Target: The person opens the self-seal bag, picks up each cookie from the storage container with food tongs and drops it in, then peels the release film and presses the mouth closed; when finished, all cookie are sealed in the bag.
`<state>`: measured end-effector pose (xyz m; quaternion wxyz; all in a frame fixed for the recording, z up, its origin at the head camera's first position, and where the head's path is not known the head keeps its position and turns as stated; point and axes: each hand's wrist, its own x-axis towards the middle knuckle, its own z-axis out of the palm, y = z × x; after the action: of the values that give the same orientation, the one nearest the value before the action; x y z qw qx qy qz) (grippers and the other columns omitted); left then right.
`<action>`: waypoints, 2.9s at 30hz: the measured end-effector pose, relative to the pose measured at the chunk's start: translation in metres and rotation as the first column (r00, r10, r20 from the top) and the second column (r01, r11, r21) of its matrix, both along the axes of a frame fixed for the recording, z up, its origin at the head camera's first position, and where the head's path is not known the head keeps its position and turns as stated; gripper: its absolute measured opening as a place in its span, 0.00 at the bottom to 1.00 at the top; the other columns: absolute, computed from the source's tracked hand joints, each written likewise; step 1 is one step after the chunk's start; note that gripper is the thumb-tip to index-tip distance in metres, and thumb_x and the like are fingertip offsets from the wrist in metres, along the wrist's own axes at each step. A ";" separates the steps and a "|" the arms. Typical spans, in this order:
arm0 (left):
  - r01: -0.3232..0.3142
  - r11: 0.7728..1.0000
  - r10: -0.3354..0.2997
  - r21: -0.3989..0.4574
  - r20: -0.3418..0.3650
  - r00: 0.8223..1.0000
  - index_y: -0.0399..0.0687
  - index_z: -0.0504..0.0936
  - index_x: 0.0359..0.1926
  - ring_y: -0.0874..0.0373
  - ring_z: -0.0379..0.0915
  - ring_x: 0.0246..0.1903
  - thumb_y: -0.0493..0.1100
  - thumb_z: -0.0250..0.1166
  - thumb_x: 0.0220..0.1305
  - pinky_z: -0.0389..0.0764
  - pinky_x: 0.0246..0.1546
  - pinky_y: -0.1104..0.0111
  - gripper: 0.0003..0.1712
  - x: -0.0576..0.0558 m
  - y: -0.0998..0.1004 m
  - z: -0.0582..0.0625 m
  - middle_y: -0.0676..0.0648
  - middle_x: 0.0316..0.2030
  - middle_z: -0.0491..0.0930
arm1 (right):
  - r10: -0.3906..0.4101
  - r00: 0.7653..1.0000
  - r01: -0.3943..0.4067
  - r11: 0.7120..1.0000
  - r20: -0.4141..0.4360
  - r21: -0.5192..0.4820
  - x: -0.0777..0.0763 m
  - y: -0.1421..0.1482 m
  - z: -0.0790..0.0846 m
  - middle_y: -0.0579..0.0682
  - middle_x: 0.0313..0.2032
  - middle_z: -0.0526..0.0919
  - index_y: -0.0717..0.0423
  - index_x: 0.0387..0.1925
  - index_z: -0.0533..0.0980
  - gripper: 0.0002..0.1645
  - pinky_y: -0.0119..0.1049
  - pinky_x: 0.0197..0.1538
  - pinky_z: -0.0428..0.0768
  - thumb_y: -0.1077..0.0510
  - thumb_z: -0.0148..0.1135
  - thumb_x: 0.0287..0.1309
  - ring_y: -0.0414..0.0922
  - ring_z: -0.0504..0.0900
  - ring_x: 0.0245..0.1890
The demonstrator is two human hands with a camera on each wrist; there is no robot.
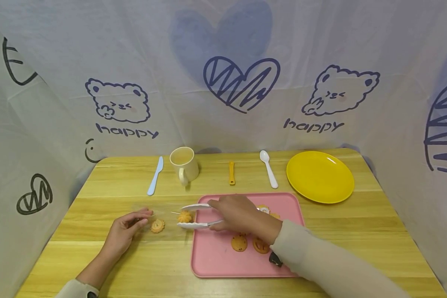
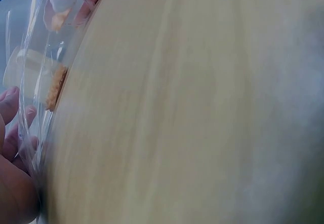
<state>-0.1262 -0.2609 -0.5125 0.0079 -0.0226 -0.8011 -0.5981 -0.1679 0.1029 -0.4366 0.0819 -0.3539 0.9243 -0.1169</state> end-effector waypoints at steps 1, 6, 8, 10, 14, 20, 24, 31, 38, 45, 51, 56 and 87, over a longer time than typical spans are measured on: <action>-0.001 1.000 0.001 0.001 0.002 1.000 0.33 0.85 0.54 0.72 0.70 0.64 0.35 0.67 0.70 0.72 0.62 0.83 0.15 0.000 0.000 0.000 0.34 0.59 0.82 | 0.005 1.000 -0.005 1.000 -0.008 0.002 0.000 -0.002 -0.001 0.41 0.29 0.77 0.50 0.64 0.79 0.39 0.37 0.33 0.75 0.35 0.74 0.57 0.39 0.72 0.29; -0.001 1.000 0.001 0.006 0.004 1.000 0.33 0.86 0.54 0.70 0.70 0.65 0.35 0.67 0.70 0.73 0.62 0.83 0.15 0.000 0.001 0.000 0.35 0.58 0.82 | 0.039 0.998 -0.040 0.999 -0.053 -0.013 -0.001 -0.014 -0.007 0.39 0.26 0.75 0.50 0.59 0.81 0.37 0.37 0.31 0.76 0.34 0.74 0.55 0.38 0.71 0.26; -0.001 1.000 0.001 0.005 0.000 1.000 0.32 0.86 0.53 0.70 0.70 0.65 0.34 0.67 0.70 0.73 0.62 0.83 0.14 0.000 0.000 0.000 0.36 0.58 0.83 | 0.050 0.997 -0.052 0.998 -0.065 -0.023 -0.001 -0.019 -0.008 0.40 0.28 0.78 0.51 0.60 0.81 0.38 0.38 0.32 0.78 0.33 0.73 0.56 0.38 0.73 0.27; -0.001 1.000 0.001 0.005 -0.006 1.000 0.32 0.86 0.52 0.71 0.70 0.64 0.34 0.67 0.69 0.73 0.62 0.83 0.14 -0.001 0.000 0.000 0.37 0.56 0.84 | 0.059 0.996 -0.061 0.998 -0.067 -0.028 -0.001 -0.024 -0.008 0.42 0.31 0.80 0.51 0.62 0.79 0.39 0.39 0.34 0.80 0.33 0.72 0.57 0.39 0.75 0.29; 0.006 1.000 -0.006 0.010 -0.016 1.000 0.32 0.86 0.52 0.70 0.70 0.65 0.34 0.67 0.69 0.73 0.62 0.83 0.13 -0.001 0.000 -0.001 0.39 0.55 0.85 | 0.063 0.997 -0.065 0.997 -0.052 -0.038 -0.001 -0.036 -0.007 0.44 0.37 0.85 0.51 0.65 0.78 0.39 0.41 0.39 0.83 0.34 0.71 0.58 0.40 0.79 0.34; 0.008 1.000 -0.008 0.004 -0.024 1.000 0.32 0.86 0.51 0.69 0.71 0.64 0.34 0.67 0.70 0.73 0.62 0.83 0.13 -0.001 0.000 -0.001 0.40 0.55 0.85 | 0.069 0.996 -0.070 0.997 -0.063 -0.024 0.000 -0.054 -0.009 0.45 0.38 0.84 0.48 0.63 0.78 0.38 0.40 0.38 0.83 0.34 0.72 0.56 0.41 0.81 0.37; 0.001 1.000 -0.002 -0.006 -0.026 1.000 0.31 0.86 0.53 0.72 0.71 0.62 0.35 0.67 0.70 0.72 0.61 0.84 0.14 0.001 0.001 -0.001 0.35 0.57 0.83 | 0.068 0.996 -0.069 0.998 -0.064 -0.004 0.000 -0.063 -0.011 0.43 0.35 0.82 0.46 0.64 0.78 0.39 0.39 0.32 0.80 0.32 0.72 0.57 0.41 0.79 0.34; 0.006 1.000 -0.006 0.003 -0.055 0.998 0.29 0.86 0.52 0.74 0.73 0.60 0.34 0.68 0.69 0.73 0.61 0.84 0.15 0.001 0.003 0.000 0.35 0.56 0.84 | 0.068 0.997 -0.067 0.997 -0.047 0.028 0.001 -0.074 -0.013 0.44 0.34 0.81 0.45 0.62 0.77 0.37 0.38 0.29 0.78 0.32 0.72 0.56 0.41 0.78 0.31; 0.010 1.000 -0.009 0.010 -0.062 0.998 0.29 0.85 0.53 0.74 0.73 0.60 0.34 0.67 0.69 0.74 0.60 0.84 0.15 0.001 0.002 -0.002 0.33 0.55 0.83 | 0.060 0.998 -0.058 0.998 -0.037 0.037 0.002 -0.076 -0.014 0.46 0.38 0.83 0.46 0.63 0.77 0.40 0.38 0.30 0.79 0.32 0.74 0.55 0.41 0.78 0.32; 0.007 1.000 -0.006 0.011 -0.045 0.999 0.30 0.85 0.54 0.74 0.72 0.61 0.34 0.68 0.69 0.73 0.61 0.84 0.15 0.001 0.002 -0.001 0.32 0.57 0.82 | 0.058 0.997 -0.056 0.998 -0.056 0.031 0.003 -0.071 -0.011 0.46 0.37 0.83 0.48 0.66 0.76 0.43 0.39 0.31 0.80 0.32 0.73 0.55 0.42 0.80 0.33; 0.013 1.000 -0.012 0.020 -0.046 0.999 0.30 0.86 0.52 0.73 0.72 0.62 0.34 0.68 0.69 0.73 0.61 0.84 0.14 0.002 0.002 0.000 0.36 0.55 0.85 | 0.038 0.998 -0.038 0.999 -0.045 0.002 0.005 -0.060 -0.008 0.46 0.42 0.84 0.50 0.68 0.75 0.44 0.39 0.37 0.83 0.32 0.73 0.56 0.42 0.81 0.39; 0.027 0.999 -0.026 0.019 -0.059 0.998 0.30 0.86 0.51 0.72 0.72 0.63 0.34 0.67 0.69 0.73 0.62 0.83 0.13 0.001 0.001 0.000 0.42 0.53 0.87 | 0.010 1.000 -0.010 1.000 -0.028 -0.016 0.007 -0.049 -0.010 0.51 0.55 0.85 0.52 0.70 0.73 0.47 0.46 0.50 0.85 0.32 0.72 0.57 0.47 0.83 0.52; 0.030 0.999 -0.030 0.025 -0.031 0.999 0.29 0.85 0.52 0.70 0.69 0.66 0.35 0.66 0.70 0.72 0.63 0.83 0.14 0.000 0.000 -0.001 0.34 0.57 0.83 | -0.197 0.973 0.215 0.963 0.122 -0.165 0.036 0.056 -0.006 0.42 0.47 0.81 0.47 0.67 0.71 0.46 0.40 0.38 0.79 0.32 0.75 0.53 0.38 0.78 0.39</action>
<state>-0.1260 -0.2609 -0.5134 0.0116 -0.0438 -0.7929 -0.6077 -0.1318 0.1586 -0.4426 0.0857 -0.2550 0.9366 -0.2247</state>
